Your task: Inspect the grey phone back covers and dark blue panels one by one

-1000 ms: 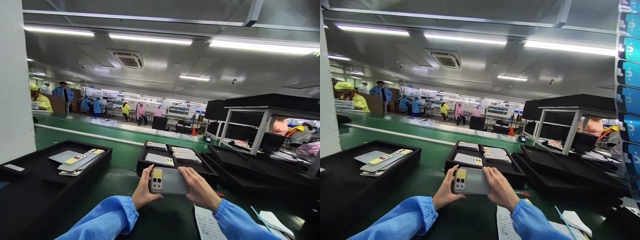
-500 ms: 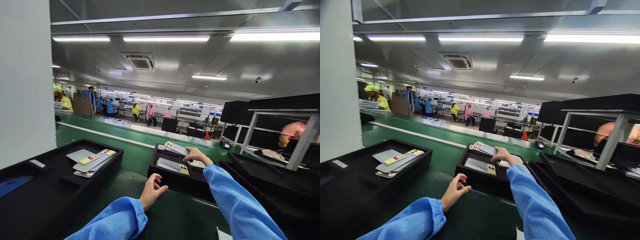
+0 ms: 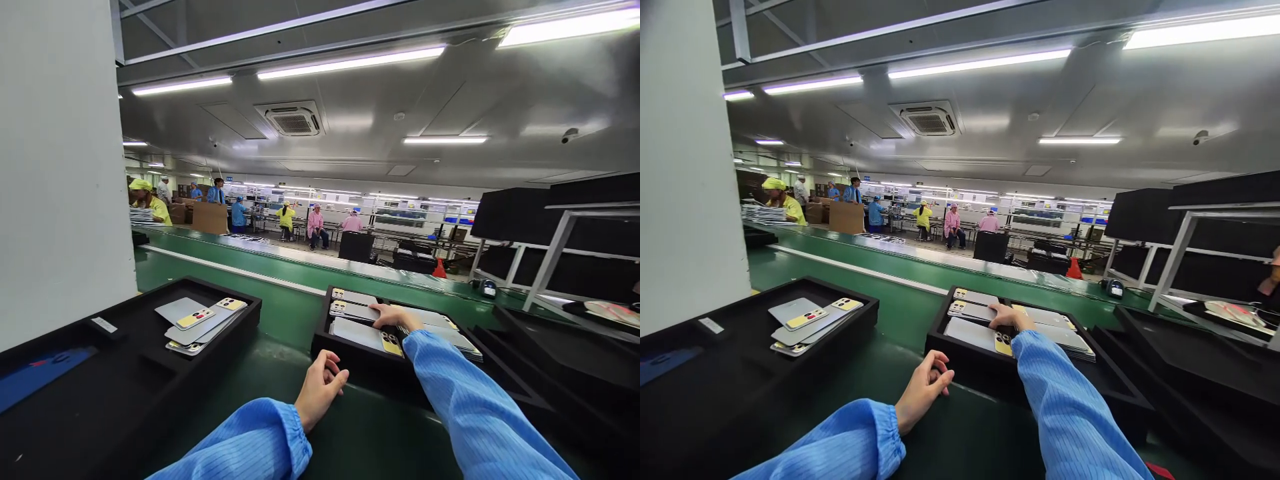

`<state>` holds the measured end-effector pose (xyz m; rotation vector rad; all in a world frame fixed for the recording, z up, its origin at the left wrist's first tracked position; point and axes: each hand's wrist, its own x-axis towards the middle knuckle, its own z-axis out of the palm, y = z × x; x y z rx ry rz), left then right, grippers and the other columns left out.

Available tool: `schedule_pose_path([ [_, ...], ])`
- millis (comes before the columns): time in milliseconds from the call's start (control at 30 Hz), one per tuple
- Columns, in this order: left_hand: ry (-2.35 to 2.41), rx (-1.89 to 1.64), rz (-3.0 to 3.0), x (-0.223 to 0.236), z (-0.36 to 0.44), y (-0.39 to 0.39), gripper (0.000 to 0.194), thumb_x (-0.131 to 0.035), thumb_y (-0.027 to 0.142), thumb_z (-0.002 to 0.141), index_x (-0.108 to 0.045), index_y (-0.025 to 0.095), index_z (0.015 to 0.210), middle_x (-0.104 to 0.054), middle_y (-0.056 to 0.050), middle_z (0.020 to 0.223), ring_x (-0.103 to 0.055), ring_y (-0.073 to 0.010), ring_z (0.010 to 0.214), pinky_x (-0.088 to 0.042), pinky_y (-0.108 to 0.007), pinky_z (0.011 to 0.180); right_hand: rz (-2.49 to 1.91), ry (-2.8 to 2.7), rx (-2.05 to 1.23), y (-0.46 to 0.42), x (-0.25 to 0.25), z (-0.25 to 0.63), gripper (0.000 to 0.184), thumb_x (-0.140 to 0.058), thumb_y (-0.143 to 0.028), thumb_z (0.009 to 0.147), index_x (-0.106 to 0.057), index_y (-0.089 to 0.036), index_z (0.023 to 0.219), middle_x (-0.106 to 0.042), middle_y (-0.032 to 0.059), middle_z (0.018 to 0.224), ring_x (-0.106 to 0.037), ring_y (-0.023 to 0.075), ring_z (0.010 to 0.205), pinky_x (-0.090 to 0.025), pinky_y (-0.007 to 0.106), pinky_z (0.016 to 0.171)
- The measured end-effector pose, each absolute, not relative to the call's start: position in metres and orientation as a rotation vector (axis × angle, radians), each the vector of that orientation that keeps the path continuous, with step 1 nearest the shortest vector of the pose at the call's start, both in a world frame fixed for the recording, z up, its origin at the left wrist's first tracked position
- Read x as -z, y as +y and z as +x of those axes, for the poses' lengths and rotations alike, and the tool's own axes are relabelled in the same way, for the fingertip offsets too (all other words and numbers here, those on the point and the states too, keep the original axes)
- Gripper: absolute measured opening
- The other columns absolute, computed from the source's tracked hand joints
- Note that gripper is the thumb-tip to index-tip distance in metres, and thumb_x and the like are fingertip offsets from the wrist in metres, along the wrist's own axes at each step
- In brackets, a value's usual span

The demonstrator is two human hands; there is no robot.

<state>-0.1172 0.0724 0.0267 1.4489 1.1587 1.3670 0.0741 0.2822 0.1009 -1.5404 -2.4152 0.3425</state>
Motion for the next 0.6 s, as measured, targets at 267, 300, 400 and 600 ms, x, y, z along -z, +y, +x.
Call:
schedule_pose_path([
  [267,1.16,-1.382,1.459,-0.025,-0.118,0.073,0.024,-0.052,0.034,0.077,-0.043,0.017,0.091,-0.048,0.002,0.078,-0.052,-0.0071,0.055,-0.041,-0.023,0.058,-1.614,-2.407,-0.774,0.287,-0.103,0.067,0.028,-0.051,-0.026,0.086,-0.051,-0.015,0.112,-0.055,0.0071,0.111,-0.058,0.0191,0.091,-0.049,0.039,0.075],
  [300,1.159,-1.382,1.46,-0.024,-0.118,0.074,0.024,-0.052,0.034,0.077,-0.043,0.017,0.091,-0.048,0.002,0.078,-0.053,-0.0072,0.055,-0.041,-0.023,0.057,-1.614,-2.387,-0.8,0.287,-0.107,0.068,0.028,-0.051,-0.026,0.086,-0.051,-0.015,0.112,-0.055,0.0071,0.112,-0.058,0.0193,0.092,-0.049,0.039,0.076],
  [400,1.163,-1.379,1.465,-0.022,-0.118,0.075,0.024,-0.052,0.034,0.077,-0.043,0.017,0.091,-0.048,0.002,0.077,-0.053,-0.007,0.055,-0.04,-0.022,0.057,-1.622,-2.291,-0.858,0.286,-0.122,0.082,0.027,-0.051,-0.026,0.086,-0.051,-0.016,0.111,-0.055,0.0071,0.113,-0.057,0.0194,0.093,-0.049,0.039,0.077],
  [600,1.168,-1.379,1.479,-0.02,-0.119,0.078,0.023,-0.051,0.034,0.077,-0.043,0.017,0.09,-0.047,0.003,0.077,-0.053,-0.006,0.053,-0.039,-0.022,0.055,-1.812,-1.891,-0.893,0.259,-0.148,0.166,0.027,-0.051,-0.026,0.086,-0.051,-0.016,0.111,-0.055,0.0071,0.112,-0.058,0.0192,0.093,-0.049,0.039,0.077],
])
